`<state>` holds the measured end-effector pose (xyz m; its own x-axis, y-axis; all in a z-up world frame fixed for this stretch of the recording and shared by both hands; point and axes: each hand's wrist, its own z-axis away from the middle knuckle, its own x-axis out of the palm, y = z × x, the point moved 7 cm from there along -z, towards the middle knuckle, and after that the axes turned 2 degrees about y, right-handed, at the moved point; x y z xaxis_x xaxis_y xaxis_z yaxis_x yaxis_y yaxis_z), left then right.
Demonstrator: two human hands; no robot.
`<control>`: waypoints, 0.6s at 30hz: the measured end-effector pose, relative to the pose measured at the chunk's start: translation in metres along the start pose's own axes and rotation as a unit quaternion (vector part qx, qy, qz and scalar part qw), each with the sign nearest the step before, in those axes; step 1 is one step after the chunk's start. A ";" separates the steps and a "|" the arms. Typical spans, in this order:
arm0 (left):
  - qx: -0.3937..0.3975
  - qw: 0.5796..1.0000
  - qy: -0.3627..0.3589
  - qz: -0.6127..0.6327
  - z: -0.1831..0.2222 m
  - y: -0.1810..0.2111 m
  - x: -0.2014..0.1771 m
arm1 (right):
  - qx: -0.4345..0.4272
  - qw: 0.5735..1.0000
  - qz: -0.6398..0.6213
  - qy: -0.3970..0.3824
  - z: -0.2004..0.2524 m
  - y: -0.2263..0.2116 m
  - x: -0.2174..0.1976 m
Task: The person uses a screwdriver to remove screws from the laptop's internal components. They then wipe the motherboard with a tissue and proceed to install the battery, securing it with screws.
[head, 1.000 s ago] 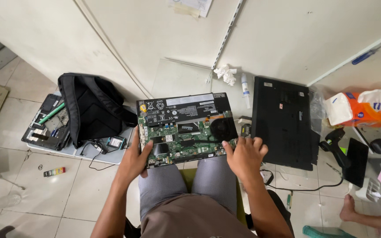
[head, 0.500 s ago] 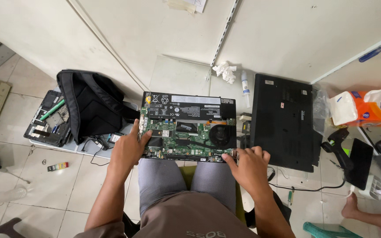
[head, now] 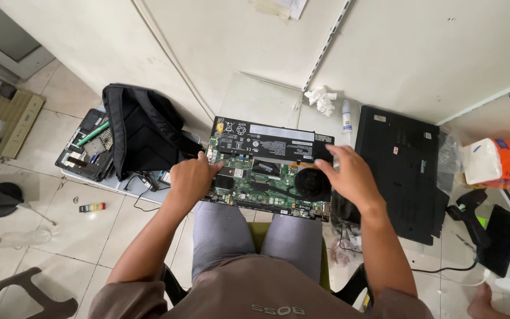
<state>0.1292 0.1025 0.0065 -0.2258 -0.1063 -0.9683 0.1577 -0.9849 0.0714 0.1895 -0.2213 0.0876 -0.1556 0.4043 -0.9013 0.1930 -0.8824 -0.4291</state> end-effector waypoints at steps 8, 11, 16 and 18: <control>0.023 0.989 0.075 0.127 -0.010 -0.006 -0.008 | -0.163 0.977 0.008 -0.133 -0.052 -0.037 0.037; 0.016 0.964 0.117 0.237 -0.002 -0.009 -0.008 | -0.176 0.970 0.046 -0.159 -0.061 -0.034 0.045; 0.070 0.924 0.204 0.317 -0.005 -0.006 -0.009 | -0.172 0.972 0.054 -0.149 -0.062 -0.030 0.047; 0.091 0.917 0.213 0.325 -0.010 -0.004 -0.007 | -0.176 0.972 0.059 -0.140 -0.061 -0.025 0.050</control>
<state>0.1401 0.1081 0.0102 0.2617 -0.6533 -0.7105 -0.0454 -0.7437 0.6670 0.2361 -0.1639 0.0498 -0.3611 0.1793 -0.9151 0.5378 -0.7617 -0.3614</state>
